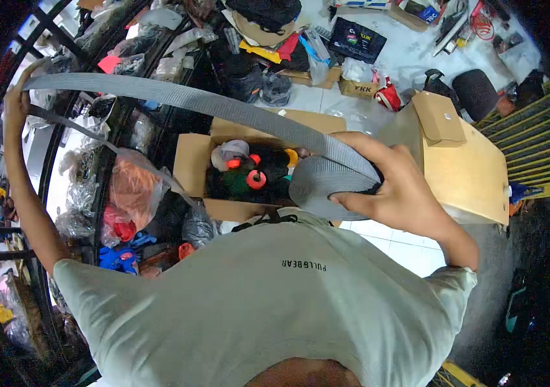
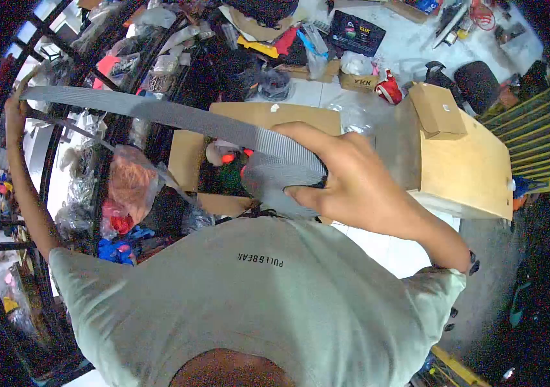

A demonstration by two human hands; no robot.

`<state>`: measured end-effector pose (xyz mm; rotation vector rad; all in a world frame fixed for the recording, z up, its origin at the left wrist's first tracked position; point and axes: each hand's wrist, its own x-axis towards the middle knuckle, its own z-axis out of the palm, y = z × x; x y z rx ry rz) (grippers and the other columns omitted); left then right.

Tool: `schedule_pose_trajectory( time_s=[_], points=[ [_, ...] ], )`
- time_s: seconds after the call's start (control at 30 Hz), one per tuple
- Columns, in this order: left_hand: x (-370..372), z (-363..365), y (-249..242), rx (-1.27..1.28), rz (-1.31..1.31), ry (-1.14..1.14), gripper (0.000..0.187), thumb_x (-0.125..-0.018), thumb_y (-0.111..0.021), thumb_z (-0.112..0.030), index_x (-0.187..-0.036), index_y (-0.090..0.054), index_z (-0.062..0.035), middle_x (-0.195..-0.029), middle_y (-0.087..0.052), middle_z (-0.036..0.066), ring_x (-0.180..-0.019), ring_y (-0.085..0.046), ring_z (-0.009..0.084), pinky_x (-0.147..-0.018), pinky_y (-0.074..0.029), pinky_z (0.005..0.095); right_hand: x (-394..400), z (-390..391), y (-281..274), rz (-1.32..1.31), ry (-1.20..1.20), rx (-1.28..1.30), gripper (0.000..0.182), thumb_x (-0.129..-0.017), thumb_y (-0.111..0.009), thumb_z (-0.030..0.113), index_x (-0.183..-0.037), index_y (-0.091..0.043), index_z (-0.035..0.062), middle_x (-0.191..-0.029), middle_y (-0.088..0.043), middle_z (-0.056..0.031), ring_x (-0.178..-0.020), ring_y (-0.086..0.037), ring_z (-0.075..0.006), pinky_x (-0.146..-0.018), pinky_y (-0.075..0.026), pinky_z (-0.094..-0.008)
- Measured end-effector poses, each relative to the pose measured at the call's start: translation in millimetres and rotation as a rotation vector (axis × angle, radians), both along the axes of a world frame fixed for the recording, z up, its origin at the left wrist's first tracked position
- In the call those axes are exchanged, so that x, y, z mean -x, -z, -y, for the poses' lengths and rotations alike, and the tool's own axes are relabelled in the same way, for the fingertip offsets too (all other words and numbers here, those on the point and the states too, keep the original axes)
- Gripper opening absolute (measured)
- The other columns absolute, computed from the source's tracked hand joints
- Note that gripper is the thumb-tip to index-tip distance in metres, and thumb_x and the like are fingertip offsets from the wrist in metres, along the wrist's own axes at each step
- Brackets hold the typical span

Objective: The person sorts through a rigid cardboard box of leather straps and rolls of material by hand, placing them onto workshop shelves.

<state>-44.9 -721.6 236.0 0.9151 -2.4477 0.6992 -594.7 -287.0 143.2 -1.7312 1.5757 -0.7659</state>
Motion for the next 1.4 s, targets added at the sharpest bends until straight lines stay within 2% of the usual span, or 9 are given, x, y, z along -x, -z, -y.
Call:
schedule_pose_trajectory(
  time_s=[0.07, 0.1, 0.27, 0.33, 0.53, 0.93, 1.0, 1.17, 1.4],
  points=[
    [-20, 21, 13, 0.285, 0.083, 0.112, 0.047, -0.094, -0.04, -0.005, -0.139, -0.05, -0.0154, -0.091, -0.064, 0.024, -0.061, -0.061, 0.0337, -0.06, -0.046, 0.0422, 0, 2, 7, -0.047, -0.009, 0.048, 0.06, -0.067, -0.08, 0.003, -0.123, -0.058, 0.0025, -0.11, -0.068, -0.0154, -0.102, -0.067, -0.0255, -0.09, -0.048, -0.0332],
    [9, -17, 7, -0.232, -0.037, -0.388, 0.046, -0.093, -0.04, -0.004, -0.137, -0.052, -0.0135, -0.098, -0.065, 0.027, -0.076, -0.064, 0.0381, -0.069, -0.048, 0.0439, 3, 3, 8, -0.048, -0.01, 0.113, 0.06, -0.067, -0.08, 0.003, -0.123, -0.058, 0.002, -0.111, -0.068, -0.0148, -0.104, -0.066, -0.0244, -0.091, -0.048, -0.0329],
    [-15, -18, 71, -0.372, -0.101, -0.354, 0.045, -0.091, -0.038, -0.007, -0.133, -0.053, -0.0034, -0.11, -0.065, 0.026, -0.103, -0.064, 0.0386, -0.092, -0.048, 0.0405, 9, 5, -13, -0.029, 0.042, 0.208, 0.062, -0.066, -0.079, -0.003, -0.124, -0.059, 0.0012, -0.123, -0.063, -0.011, -0.111, -0.058, -0.0189, -0.098, -0.044, -0.0332],
    [-6, -33, 110, 0.033, -0.123, -0.111, 0.045, -0.089, -0.037, -0.008, -0.13, -0.056, -0.0027, -0.112, -0.066, 0.023, -0.106, -0.063, 0.0377, -0.095, -0.047, 0.0396, 13, 5, -27, -0.047, 0.042, 0.151, 0.067, -0.065, -0.077, -0.007, -0.128, -0.057, 0.0022, -0.128, -0.061, -0.0102, -0.118, -0.056, -0.019, -0.102, -0.042, -0.0334],
    [30, -64, 143, -0.493, -0.321, -0.103, 0.042, -0.086, -0.035, -0.007, -0.118, -0.061, -0.0016, -0.108, -0.067, 0.023, -0.098, -0.064, 0.0404, -0.087, -0.049, 0.041, 12, 4, -50, -0.083, -0.127, 0.265, 0.08, -0.064, -0.075, -0.007, -0.139, -0.049, 0.0016, -0.145, -0.05, -0.0113, -0.136, -0.043, -0.0244, -0.113, -0.032, -0.0353],
    [36, -93, 269, -0.186, -0.115, 0.062, 0.034, -0.095, -0.044, -0.019, -0.118, -0.061, -0.0007, -0.104, -0.068, 0.016, -0.093, -0.062, 0.0333, -0.087, -0.045, 0.0416, 22, 0, -42, 0.049, -0.13, 0.28, 0.053, -0.07, -0.076, -0.003, -0.121, -0.065, 0.0041, -0.121, -0.067, -0.012, -0.113, -0.063, -0.0236, -0.1, -0.046, -0.0363],
    [85, -142, 241, -0.962, -0.417, -0.098, 0.044, -0.099, -0.047, -0.032, -0.125, -0.058, 0.0016, -0.113, -0.066, 0.012, -0.1, -0.061, 0.0236, -0.09, -0.046, 0.0359, 25, -4, -42, 0.05, -0.106, 0.282, 0.051, -0.07, -0.076, -0.003, -0.119, -0.066, 0.004, -0.119, -0.067, -0.012, -0.113, -0.062, -0.0222, -0.1, -0.046, -0.0361],
    [111, -172, 246, -1.963, 0.211, 0.282, 0.072, -0.096, -0.06, -0.034, -0.152, -0.027, -0.0043, -0.133, -0.055, 0.014, -0.121, -0.052, 0.0203, -0.1, -0.042, 0.0321, 33, -13, -47, 0.054, -0.041, 0.407, 0.05, -0.07, -0.076, -0.005, -0.118, -0.066, 0.0013, -0.119, -0.067, -0.0117, -0.114, -0.061, -0.0219, -0.102, -0.045, -0.0353],
    [247, -212, 146, -1.639, -0.282, 0.75, 0.117, -0.073, -0.077, -0.058, -0.156, -0.01, -0.0089, -0.149, -0.037, 0.019, -0.14, -0.034, 0.0307, -0.11, -0.031, 0.0499, 24, 4, -40, 0.067, -0.071, 0.472, 0.048, -0.069, -0.078, -0.002, -0.115, -0.067, 0.0024, -0.114, -0.068, -0.0104, -0.108, -0.064, -0.0211, -0.098, -0.047, -0.0336]
  ],
)
